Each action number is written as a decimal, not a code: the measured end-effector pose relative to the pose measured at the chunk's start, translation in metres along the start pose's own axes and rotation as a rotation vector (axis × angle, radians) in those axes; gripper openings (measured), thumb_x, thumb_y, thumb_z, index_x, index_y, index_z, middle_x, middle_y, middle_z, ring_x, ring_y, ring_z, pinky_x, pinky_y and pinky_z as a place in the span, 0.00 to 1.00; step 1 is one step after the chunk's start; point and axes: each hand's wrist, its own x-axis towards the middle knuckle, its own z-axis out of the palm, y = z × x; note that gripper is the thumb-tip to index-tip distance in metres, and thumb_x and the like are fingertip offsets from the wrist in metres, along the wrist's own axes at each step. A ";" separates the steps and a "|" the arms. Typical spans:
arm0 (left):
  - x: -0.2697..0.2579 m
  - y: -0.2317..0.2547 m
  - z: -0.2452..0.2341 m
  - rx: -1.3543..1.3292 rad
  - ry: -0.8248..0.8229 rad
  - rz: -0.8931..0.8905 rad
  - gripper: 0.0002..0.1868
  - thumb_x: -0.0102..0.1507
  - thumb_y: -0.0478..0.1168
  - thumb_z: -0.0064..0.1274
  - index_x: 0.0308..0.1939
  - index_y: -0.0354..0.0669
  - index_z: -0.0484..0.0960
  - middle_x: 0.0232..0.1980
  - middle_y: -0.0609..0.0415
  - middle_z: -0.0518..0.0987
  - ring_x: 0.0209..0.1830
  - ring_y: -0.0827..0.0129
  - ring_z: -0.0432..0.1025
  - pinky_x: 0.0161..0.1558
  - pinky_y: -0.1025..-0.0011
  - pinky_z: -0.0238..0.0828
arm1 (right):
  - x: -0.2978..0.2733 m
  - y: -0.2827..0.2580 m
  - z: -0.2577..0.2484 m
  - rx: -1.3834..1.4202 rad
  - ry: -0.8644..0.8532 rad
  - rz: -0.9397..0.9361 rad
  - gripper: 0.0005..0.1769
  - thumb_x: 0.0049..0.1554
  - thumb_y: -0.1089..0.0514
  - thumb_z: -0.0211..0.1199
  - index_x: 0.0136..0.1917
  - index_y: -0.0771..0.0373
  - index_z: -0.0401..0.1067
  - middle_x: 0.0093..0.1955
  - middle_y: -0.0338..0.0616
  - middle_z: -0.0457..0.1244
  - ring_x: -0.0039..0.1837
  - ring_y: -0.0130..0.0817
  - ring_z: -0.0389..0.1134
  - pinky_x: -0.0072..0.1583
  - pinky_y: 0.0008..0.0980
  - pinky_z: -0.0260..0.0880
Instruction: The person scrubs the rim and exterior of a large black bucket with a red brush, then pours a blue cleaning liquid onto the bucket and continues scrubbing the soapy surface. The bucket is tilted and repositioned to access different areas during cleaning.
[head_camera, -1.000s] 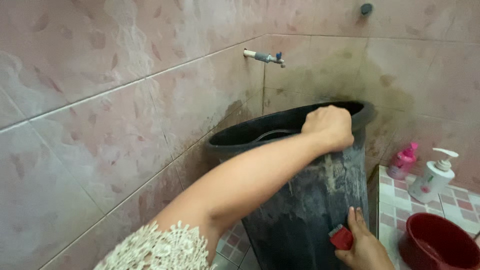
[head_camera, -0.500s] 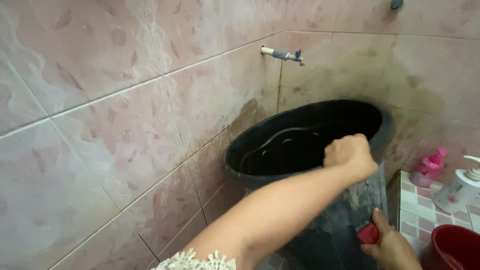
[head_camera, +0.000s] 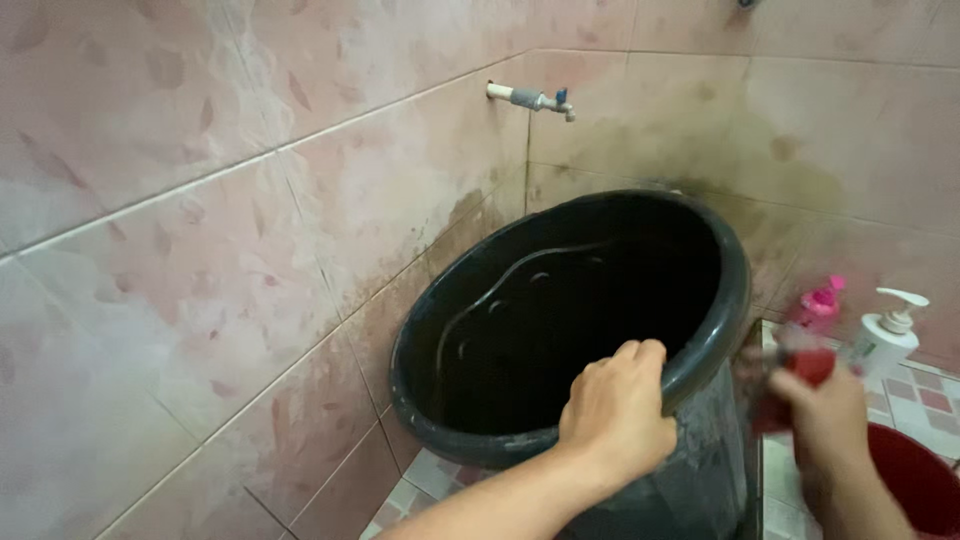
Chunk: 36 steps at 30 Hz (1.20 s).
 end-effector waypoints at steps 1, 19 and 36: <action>-0.003 0.001 -0.001 0.008 0.000 -0.005 0.21 0.52 0.33 0.58 0.49 0.38 0.75 0.50 0.44 0.77 0.51 0.47 0.75 0.52 0.53 0.72 | 0.009 -0.024 0.012 0.090 -0.001 -0.005 0.19 0.51 0.62 0.59 0.57 0.62 0.73 0.47 0.44 0.69 0.45 0.37 0.71 0.46 0.42 0.70; 0.036 -0.191 0.327 0.217 0.987 0.321 0.14 0.63 0.38 0.47 0.21 0.48 0.73 0.24 0.57 0.74 0.18 0.77 0.69 0.24 0.73 0.61 | 0.023 -0.079 0.063 -0.370 -0.160 0.004 0.16 0.43 0.63 0.68 0.47 0.69 0.75 0.31 0.48 0.62 0.31 0.42 0.60 0.34 0.45 0.59; 0.006 -0.197 0.235 -0.686 0.255 -0.167 0.24 0.54 0.51 0.51 0.52 0.52 0.72 0.51 0.48 0.76 0.46 0.58 0.71 0.43 0.49 0.64 | -0.092 0.025 0.111 -0.828 -0.231 -0.292 0.32 0.35 0.55 0.76 0.53 0.57 0.69 0.37 0.58 0.70 0.47 0.58 0.74 0.49 0.49 0.73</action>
